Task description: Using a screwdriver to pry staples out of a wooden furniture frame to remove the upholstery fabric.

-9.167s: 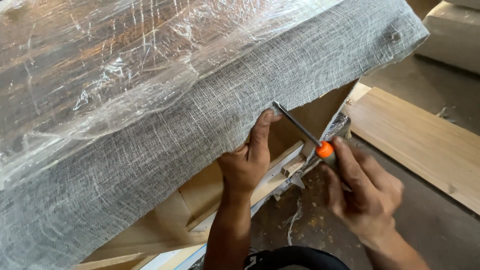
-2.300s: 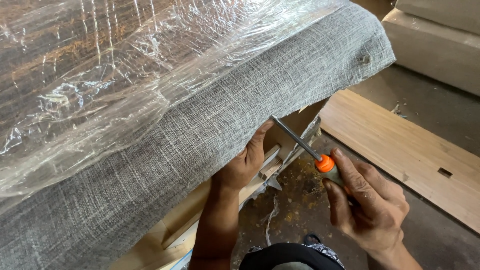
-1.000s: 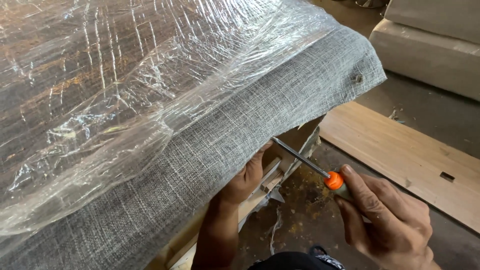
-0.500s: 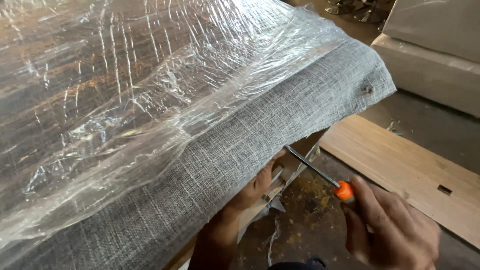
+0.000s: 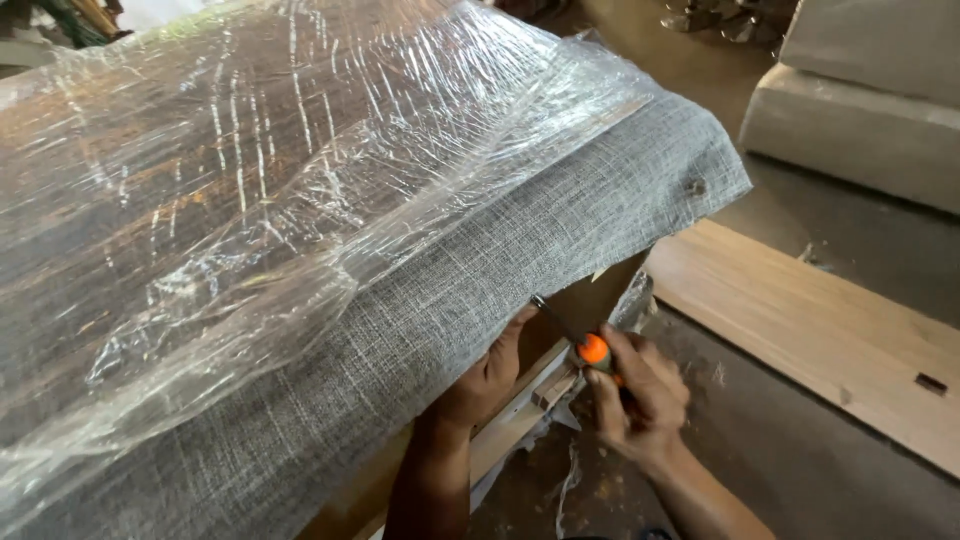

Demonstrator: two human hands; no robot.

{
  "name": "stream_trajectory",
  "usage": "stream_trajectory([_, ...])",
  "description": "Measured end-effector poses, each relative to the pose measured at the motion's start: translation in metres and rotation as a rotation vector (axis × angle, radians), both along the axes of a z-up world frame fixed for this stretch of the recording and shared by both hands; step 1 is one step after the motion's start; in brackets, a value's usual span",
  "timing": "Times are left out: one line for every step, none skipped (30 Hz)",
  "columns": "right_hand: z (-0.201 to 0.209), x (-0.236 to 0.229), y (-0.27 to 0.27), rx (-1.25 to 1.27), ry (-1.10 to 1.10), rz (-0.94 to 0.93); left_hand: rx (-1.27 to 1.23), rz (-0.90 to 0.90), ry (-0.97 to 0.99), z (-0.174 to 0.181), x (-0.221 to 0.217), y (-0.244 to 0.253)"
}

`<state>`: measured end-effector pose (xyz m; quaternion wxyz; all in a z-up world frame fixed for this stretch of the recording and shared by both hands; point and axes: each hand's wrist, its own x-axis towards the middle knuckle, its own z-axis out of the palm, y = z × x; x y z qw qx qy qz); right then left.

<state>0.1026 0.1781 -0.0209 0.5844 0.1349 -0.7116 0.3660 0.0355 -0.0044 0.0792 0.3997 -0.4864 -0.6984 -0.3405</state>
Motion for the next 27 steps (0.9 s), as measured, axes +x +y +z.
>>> stream_trajectory([-0.003, -0.008, 0.002, 0.002, 0.005, 0.01, 0.002, 0.01, 0.005, 0.001, 0.001, 0.0])
stream_trajectory([-0.006, -0.016, 0.005, -0.101, -0.057, 0.268, 0.017, 0.016, -0.008, 0.002, 0.001, 0.001])
stream_trajectory([-0.01, -0.024, 0.005, -0.209, -0.126, 0.53, 0.028, 0.025, -0.027, 0.002, 0.002, 0.0])
stream_trajectory([-0.002, -0.025, 0.003, -0.211, -0.128, 0.543, 0.025, 0.038, -0.028, 0.003, 0.004, -0.001])
stream_trajectory([0.005, -0.025, 0.002, -0.418, -0.148, 0.957, 0.03, 0.027, -0.08, 0.003, 0.007, 0.0])
stream_trajectory([0.013, -0.026, 0.001, -0.631, -0.166, 1.369, 0.034, 0.016, -0.133, 0.004, 0.009, 0.0])
stream_trajectory([0.012, -0.026, 0.001, -0.635, -0.168, 1.379, 0.031, 0.026, -0.134, 0.006, 0.013, 0.0])
stream_trajectory([0.012, -0.027, 0.001, -0.677, -0.201, 1.477, 0.037, 0.002, -0.211, 0.009, 0.016, 0.001])
stream_trajectory([0.012, -0.028, 0.001, -0.719, -0.232, 1.574, 0.043, -0.024, -0.285, 0.011, 0.02, 0.002])
stream_trajectory([0.008, -0.031, -0.001, -0.721, -0.231, 1.582, 0.039, -0.016, -0.284, 0.013, 0.022, 0.004])
stream_trajectory([0.004, -0.033, -0.004, -0.641, -0.141, 1.298, 0.045, -0.043, -0.359, 0.015, 0.025, 0.005])
stream_trajectory([0.0, -0.036, -0.007, -0.559, -0.056, 1.013, 0.051, -0.069, -0.434, 0.016, 0.027, 0.006])
stream_trajectory([0.001, -0.036, -0.007, -0.561, -0.057, 1.023, 0.052, -0.059, -0.433, 0.012, 0.023, 0.007])
stream_trajectory([0.002, -0.035, -0.007, -0.438, -0.031, 0.825, -0.147, 0.226, -0.163, 0.007, 0.018, 0.007])
stream_trajectory([0.003, -0.036, -0.007, -0.319, -0.003, 0.624, -0.347, 0.503, 0.113, 0.004, 0.013, 0.007])
stream_trajectory([0.002, -0.035, -0.01, -0.322, -0.002, 0.632, -0.351, 0.511, 0.114, -0.002, 0.01, 0.005])
stream_trajectory([0.002, -0.035, -0.011, -0.313, 0.015, 0.607, -0.314, 0.453, 0.028, -0.007, 0.006, 0.004])
stream_trajectory([0.003, -0.035, -0.013, -0.304, 0.033, 0.582, -0.276, 0.395, -0.058, -0.011, 0.002, 0.003])
stream_trajectory([0.004, -0.034, -0.013, -0.303, 0.037, 0.589, -0.275, 0.401, -0.053, -0.012, 0.005, 0.004])
stream_trajectory([0.005, -0.033, -0.014, -0.306, 0.042, 0.574, -0.241, 0.368, -0.131, -0.013, 0.007, 0.005])
stream_trajectory([0.005, -0.032, -0.014, -0.31, 0.045, 0.559, -0.206, 0.332, -0.208, -0.014, 0.009, 0.007])
stream_trajectory([0.005, -0.033, -0.013, -0.31, 0.049, 0.564, -0.206, 0.337, -0.204, -0.012, 0.011, 0.008])
stream_trajectory([0.004, -0.033, -0.012, -0.311, 0.054, 0.575, -0.116, 0.218, -0.263, -0.01, 0.013, 0.01])
stream_trajectory([0.003, -0.033, -0.012, -0.312, 0.06, 0.587, -0.025, 0.098, -0.32, -0.009, 0.015, 0.011])
stream_trajectory([0.008, -0.031, -0.012, -0.314, 0.061, 0.589, -0.027, 0.1, -0.319, -0.011, 0.012, 0.01])
stream_trajectory([0.012, -0.028, -0.012, -0.307, 0.061, 0.58, 0.007, 0.169, -0.247, -0.013, 0.009, 0.009])
stream_trajectory([0.018, -0.026, -0.012, -0.299, 0.062, 0.57, 0.043, 0.236, -0.174, -0.015, 0.005, 0.007])
